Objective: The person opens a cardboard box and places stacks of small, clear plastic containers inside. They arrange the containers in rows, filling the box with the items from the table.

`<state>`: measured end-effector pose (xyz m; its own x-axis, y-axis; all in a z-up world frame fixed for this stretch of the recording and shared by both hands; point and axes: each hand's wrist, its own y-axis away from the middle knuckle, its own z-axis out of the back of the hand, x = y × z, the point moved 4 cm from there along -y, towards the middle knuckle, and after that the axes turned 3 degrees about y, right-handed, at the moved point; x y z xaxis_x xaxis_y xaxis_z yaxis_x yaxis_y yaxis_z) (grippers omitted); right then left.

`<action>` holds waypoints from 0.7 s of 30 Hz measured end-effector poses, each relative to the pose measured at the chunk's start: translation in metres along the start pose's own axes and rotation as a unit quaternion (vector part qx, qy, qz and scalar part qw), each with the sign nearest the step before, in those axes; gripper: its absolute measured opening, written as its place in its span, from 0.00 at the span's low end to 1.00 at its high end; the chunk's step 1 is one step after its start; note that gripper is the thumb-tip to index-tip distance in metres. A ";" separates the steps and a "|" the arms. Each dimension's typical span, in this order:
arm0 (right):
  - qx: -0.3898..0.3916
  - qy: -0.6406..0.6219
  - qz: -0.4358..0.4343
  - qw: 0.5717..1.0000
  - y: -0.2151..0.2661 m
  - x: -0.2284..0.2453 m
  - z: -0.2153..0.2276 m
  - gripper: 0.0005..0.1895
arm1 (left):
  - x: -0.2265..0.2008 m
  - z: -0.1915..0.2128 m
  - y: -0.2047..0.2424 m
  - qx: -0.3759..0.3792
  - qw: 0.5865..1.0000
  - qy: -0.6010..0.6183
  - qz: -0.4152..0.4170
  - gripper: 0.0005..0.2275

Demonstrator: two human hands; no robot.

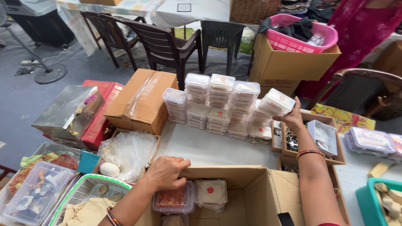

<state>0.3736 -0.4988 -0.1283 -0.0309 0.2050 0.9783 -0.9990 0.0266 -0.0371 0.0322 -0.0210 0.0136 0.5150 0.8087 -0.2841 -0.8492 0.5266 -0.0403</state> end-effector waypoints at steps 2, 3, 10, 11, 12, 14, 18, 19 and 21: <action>0.004 0.001 0.057 0.998 0.006 -0.003 0.020 0.80 | 0.004 -0.004 -0.004 -0.016 1.000 0.010 -0.012 0.16; 0.015 0.000 0.116 0.993 0.012 -0.006 0.027 0.79 | 0.006 -0.007 -0.003 -0.032 0.999 0.018 -0.018 0.16; 0.127 0.019 0.093 0.987 0.184 0.169 0.015 0.74 | 0.004 -0.009 -0.003 -0.033 0.999 0.010 -0.013 0.15; 0.155 0.032 0.090 0.983 0.208 0.186 0.006 0.72 | 0.004 -0.012 -0.002 -0.034 0.999 -0.001 -0.008 0.13; 0.181 0.044 0.091 0.978 0.228 0.205 -0.002 0.71 | 0.006 -0.012 -0.005 -0.037 0.999 -0.016 -0.005 0.12; 0.210 0.062 0.043 0.975 0.274 0.220 -0.037 0.67 | 0.008 -0.019 -0.005 -0.045 0.999 -0.017 -0.009 0.11; 0.281 0.108 -0.023 0.953 0.338 0.200 -0.106 0.63 | 0.010 -0.019 -0.008 -0.037 0.999 -0.021 0.006 0.10; 0.280 0.107 -0.022 0.954 0.346 0.193 -0.121 0.63 | 0.010 -0.016 -0.010 -0.037 0.999 -0.022 0.005 0.10; 0.326 0.058 -0.055 0.942 0.366 0.176 -0.155 0.62 | 0.013 -0.017 -0.011 -0.010 1.000 -0.002 0.020 0.12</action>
<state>0.0076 -0.3012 -0.0017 0.0397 0.3417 0.9390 -0.8048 -0.5460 0.2327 0.0460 -0.0206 -0.0058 0.4803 0.8302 -0.2828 -0.8717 0.4877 -0.0489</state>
